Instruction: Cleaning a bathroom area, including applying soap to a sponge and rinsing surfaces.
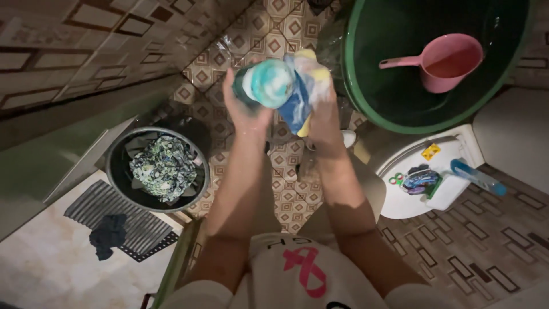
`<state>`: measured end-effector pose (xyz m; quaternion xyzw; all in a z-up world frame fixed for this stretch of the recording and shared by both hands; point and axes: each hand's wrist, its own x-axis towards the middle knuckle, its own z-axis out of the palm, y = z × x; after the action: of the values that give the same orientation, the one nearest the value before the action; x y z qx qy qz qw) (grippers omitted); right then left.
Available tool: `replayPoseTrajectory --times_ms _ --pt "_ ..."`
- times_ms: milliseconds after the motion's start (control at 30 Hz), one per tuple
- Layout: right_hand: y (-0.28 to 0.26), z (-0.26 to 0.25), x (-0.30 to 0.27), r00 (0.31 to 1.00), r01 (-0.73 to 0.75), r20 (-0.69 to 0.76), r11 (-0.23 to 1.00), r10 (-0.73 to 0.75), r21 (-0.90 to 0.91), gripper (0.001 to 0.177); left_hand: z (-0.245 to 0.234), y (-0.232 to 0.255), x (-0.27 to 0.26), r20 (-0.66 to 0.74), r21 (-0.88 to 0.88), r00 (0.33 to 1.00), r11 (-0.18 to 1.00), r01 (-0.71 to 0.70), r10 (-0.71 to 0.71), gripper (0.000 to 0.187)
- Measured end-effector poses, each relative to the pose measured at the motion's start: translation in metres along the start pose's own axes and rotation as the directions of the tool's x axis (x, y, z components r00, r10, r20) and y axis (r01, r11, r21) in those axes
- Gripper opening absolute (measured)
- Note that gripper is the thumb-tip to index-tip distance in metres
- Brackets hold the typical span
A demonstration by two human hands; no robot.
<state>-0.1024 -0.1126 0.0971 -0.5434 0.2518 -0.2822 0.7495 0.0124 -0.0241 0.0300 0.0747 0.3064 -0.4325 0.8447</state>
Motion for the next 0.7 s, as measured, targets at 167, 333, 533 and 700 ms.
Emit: replayPoseTrajectory --times_ms 167,333,533,700 --pt "-0.018 0.012 -0.001 1.0 0.002 -0.019 0.965 -0.007 -0.261 0.071 -0.012 -0.002 0.003 -0.069 0.131 0.993 0.988 -0.085 0.094 0.058" --pt "-0.02 0.025 -0.004 0.964 0.223 0.059 0.67 -0.258 -0.708 0.051 -0.012 -0.002 0.007 0.053 0.079 0.997 0.995 -0.066 0.062 0.048" --pt "0.012 0.029 -0.016 0.909 0.352 0.136 0.55 -0.394 -0.758 0.023 -0.01 0.004 0.019 -0.034 0.149 0.999 0.988 -0.034 0.039 0.042" --pt "0.016 0.032 -0.025 0.913 0.308 0.097 0.513 -0.397 -0.801 0.025 -0.027 0.0 0.024 -0.179 0.19 0.978 0.979 -0.07 0.105 0.04"
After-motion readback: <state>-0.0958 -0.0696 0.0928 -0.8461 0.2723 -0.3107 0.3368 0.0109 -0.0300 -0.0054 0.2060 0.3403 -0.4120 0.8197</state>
